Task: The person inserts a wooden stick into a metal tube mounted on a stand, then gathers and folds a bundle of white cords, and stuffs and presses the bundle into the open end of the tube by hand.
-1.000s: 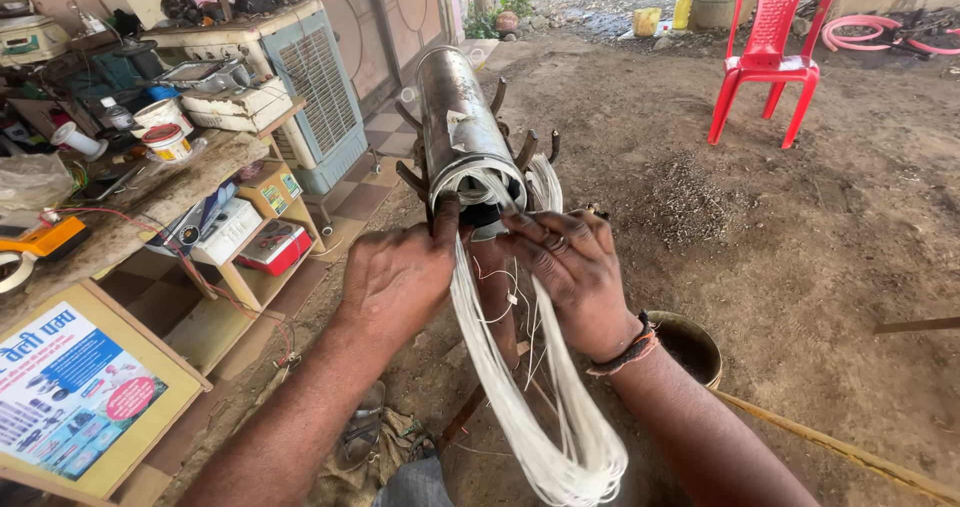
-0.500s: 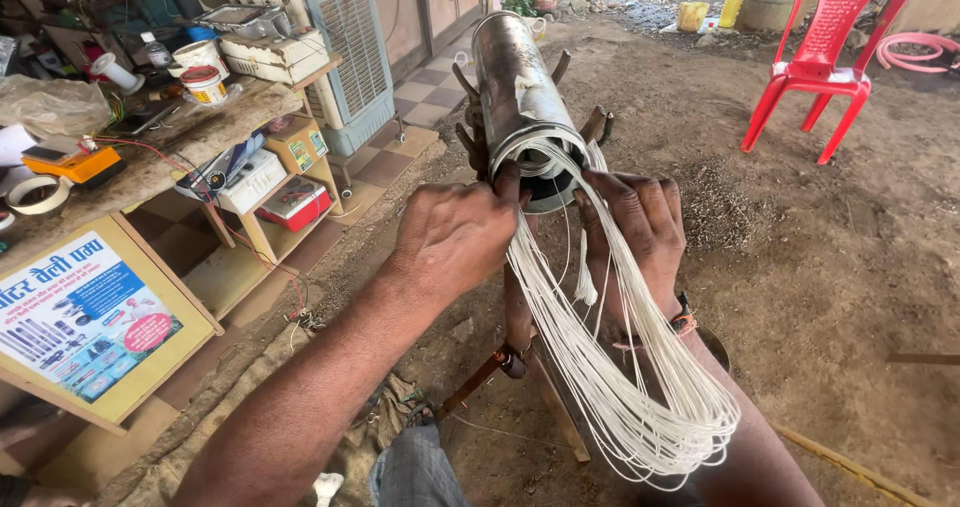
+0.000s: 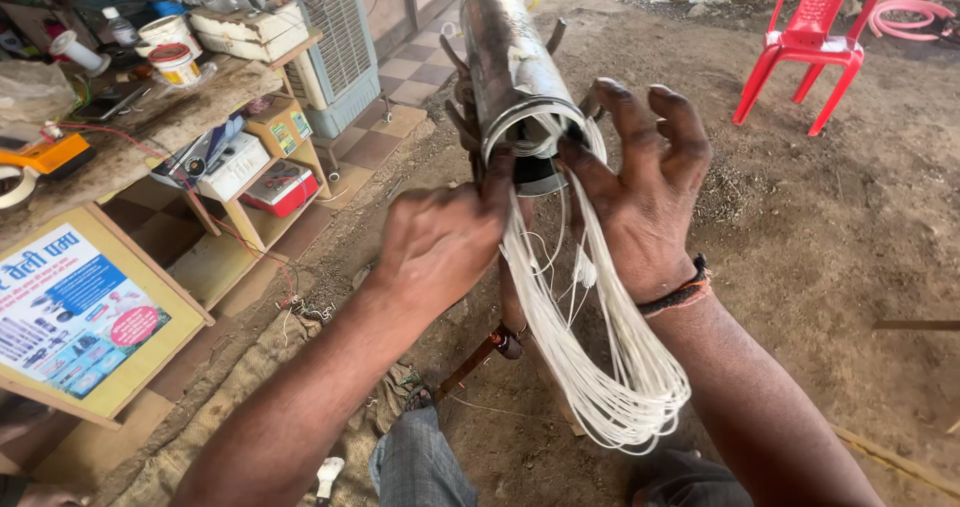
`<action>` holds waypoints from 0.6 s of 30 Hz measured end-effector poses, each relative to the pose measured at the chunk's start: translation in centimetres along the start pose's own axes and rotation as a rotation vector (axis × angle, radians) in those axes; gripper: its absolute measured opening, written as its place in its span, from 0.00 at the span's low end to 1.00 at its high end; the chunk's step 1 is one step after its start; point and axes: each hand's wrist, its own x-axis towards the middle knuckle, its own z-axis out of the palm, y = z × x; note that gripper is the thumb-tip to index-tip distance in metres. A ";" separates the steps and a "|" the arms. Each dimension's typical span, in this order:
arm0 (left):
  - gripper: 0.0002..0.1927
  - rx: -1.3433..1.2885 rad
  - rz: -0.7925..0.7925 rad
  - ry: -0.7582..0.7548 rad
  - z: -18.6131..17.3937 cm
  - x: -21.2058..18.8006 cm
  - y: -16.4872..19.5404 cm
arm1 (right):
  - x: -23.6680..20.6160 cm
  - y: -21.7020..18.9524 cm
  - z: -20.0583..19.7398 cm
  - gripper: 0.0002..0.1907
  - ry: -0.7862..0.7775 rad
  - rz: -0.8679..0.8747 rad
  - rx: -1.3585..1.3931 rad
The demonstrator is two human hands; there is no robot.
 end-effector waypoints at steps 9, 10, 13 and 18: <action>0.29 -0.118 -0.084 0.043 1.4 0.0 0.7 | 0.2 0.0 1.0 0.12 0.016 0.060 0.105; 0.25 -0.087 -0.080 0.109 1.5 0.1 0.6 | 0.4 0.0 1.0 0.12 0.023 0.063 0.117; 0.17 -0.044 -0.034 0.303 1.6 0.1 -0.2 | 0.9 0.0 0.7 0.13 0.009 0.067 0.150; 0.16 -0.400 0.251 0.388 2.5 0.3 -1.1 | 0.9 -0.2 -0.1 0.20 -0.016 0.066 0.154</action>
